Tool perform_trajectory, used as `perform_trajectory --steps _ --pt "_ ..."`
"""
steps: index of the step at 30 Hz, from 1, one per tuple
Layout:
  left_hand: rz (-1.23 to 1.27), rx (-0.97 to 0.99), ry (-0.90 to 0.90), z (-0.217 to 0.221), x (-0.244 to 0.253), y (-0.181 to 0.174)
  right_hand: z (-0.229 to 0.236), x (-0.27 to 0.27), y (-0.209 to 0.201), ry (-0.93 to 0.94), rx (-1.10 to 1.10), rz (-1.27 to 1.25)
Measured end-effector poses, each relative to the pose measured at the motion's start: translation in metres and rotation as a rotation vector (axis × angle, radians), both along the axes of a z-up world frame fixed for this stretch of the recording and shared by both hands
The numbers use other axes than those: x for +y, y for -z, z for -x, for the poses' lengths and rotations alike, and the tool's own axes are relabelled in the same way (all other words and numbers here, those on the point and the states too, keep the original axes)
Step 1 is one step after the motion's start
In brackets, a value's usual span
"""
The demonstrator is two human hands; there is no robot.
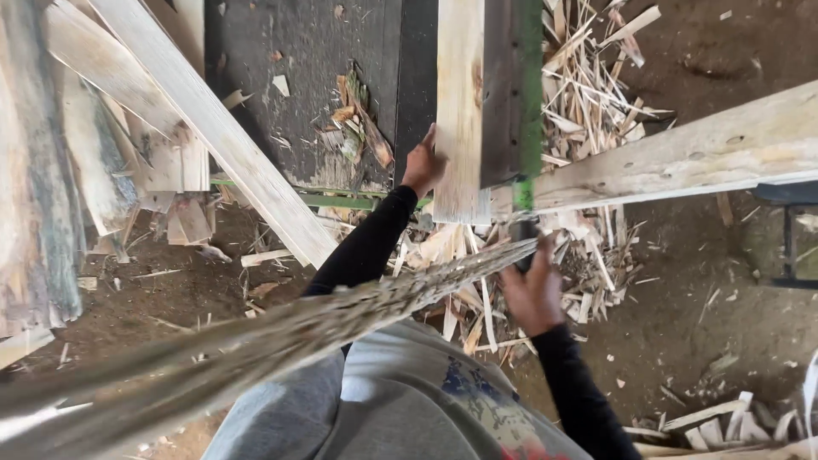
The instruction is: Trimming and cutting thin wood strips using a manual guillotine cutter.
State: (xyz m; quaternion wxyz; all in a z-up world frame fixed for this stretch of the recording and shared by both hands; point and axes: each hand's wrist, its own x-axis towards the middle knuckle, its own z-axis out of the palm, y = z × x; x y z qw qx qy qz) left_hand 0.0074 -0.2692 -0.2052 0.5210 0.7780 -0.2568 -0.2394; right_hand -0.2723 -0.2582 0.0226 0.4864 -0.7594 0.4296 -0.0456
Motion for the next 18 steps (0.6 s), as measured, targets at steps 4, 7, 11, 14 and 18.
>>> perform_trajectory --steps 4,7,11,14,18 --pt "-0.138 0.071 -0.022 0.005 0.016 -0.072 -0.005 -0.008 0.117 -0.074 0.126 0.129" --pt "-0.132 0.075 -0.054 0.004 0.004 -0.030 0.016 -0.022 0.178 -0.149 0.076 0.292" --pt "0.304 -0.079 -0.234 -0.006 0.015 0.012 0.010 -0.016 0.114 -0.096 0.145 0.292" --pt "-0.129 -0.001 -0.190 -0.010 0.052 -0.055 0.001 -0.009 0.054 -0.038 0.072 0.161" --pt "-0.112 -0.071 -0.273 -0.004 0.068 -0.038 0.003 -0.007 0.035 -0.016 0.021 0.190"
